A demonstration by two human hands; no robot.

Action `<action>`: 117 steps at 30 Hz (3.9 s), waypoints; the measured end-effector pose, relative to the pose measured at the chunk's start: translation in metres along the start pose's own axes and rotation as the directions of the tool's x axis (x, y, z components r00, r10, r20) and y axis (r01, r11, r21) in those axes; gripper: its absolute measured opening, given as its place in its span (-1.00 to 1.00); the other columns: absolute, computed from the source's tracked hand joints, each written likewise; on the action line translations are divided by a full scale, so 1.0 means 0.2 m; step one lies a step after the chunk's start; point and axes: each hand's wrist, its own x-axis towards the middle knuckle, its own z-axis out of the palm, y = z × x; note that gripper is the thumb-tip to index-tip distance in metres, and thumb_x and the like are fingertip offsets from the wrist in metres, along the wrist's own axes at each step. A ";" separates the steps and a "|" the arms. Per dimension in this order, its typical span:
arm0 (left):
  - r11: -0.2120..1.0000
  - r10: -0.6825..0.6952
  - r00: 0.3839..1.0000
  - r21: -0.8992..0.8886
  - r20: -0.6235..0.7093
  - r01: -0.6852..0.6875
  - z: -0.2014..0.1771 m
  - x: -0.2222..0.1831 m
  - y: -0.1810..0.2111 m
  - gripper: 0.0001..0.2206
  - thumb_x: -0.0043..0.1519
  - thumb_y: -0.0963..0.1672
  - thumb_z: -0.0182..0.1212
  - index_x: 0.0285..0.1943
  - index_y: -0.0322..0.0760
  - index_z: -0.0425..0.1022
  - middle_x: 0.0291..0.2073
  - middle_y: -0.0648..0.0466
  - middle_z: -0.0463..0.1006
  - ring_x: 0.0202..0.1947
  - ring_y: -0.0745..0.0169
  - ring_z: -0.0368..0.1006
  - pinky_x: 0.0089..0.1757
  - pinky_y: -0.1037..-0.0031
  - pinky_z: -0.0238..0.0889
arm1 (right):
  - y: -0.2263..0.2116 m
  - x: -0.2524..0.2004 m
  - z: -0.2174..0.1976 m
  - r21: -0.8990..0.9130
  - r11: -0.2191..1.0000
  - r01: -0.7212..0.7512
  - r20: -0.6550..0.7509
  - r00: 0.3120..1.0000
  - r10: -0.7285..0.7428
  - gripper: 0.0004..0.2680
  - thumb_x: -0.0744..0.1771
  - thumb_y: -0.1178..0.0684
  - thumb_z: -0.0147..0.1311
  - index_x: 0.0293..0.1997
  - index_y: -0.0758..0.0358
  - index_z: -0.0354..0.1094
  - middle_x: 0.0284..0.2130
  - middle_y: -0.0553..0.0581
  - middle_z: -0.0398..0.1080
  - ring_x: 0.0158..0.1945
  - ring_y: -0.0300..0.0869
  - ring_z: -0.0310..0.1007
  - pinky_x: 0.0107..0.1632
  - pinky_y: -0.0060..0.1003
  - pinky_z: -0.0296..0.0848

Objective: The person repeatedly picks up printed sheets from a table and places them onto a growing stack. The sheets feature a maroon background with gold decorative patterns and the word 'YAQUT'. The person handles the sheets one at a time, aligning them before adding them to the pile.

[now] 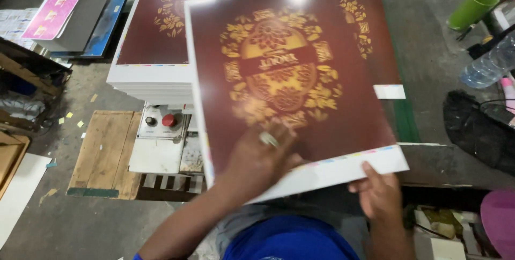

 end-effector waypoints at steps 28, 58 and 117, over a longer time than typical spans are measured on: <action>0.841 -0.261 0.958 0.461 -0.116 0.284 0.04 -0.16 -0.73 -0.84 0.42 -0.16 0.13 0.05 -0.35 0.57 -0.18 -0.09 0.71 -0.31 0.12 0.66 -0.27 0.28 0.49 | 0.12 -0.12 -0.78 -0.294 0.955 -0.032 -0.437 0.893 -0.105 -0.77 0.45 0.18 -0.02 0.26 0.36 0.19 -0.19 0.21 0.42 -0.34 -0.16 0.41 -0.45 -0.26 0.34; 0.983 0.179 0.976 -0.023 -0.127 -0.183 0.33 -0.07 0.13 -0.71 0.25 -0.15 0.32 0.03 -0.54 0.51 -0.02 -0.25 0.58 0.07 -0.19 0.56 0.08 0.17 0.47 | 0.11 -0.04 0.17 -0.075 0.979 0.188 0.559 0.821 -0.115 -0.65 0.37 0.03 -0.02 0.30 0.36 0.20 -0.04 0.23 0.49 -0.11 -0.13 0.57 -0.28 -0.30 0.50; 0.991 0.131 0.948 0.077 -0.288 -0.114 0.26 -0.23 -0.13 -0.79 0.33 -0.17 0.29 0.05 -0.45 0.54 -0.11 -0.20 0.63 -0.06 -0.11 0.65 -0.13 0.26 0.57 | 0.04 0.00 0.01 -0.398 0.915 -0.065 -0.016 0.998 0.064 -0.66 0.40 0.04 -0.05 0.34 0.32 0.28 -0.15 0.30 0.56 -0.33 -0.11 0.53 -0.37 -0.26 0.47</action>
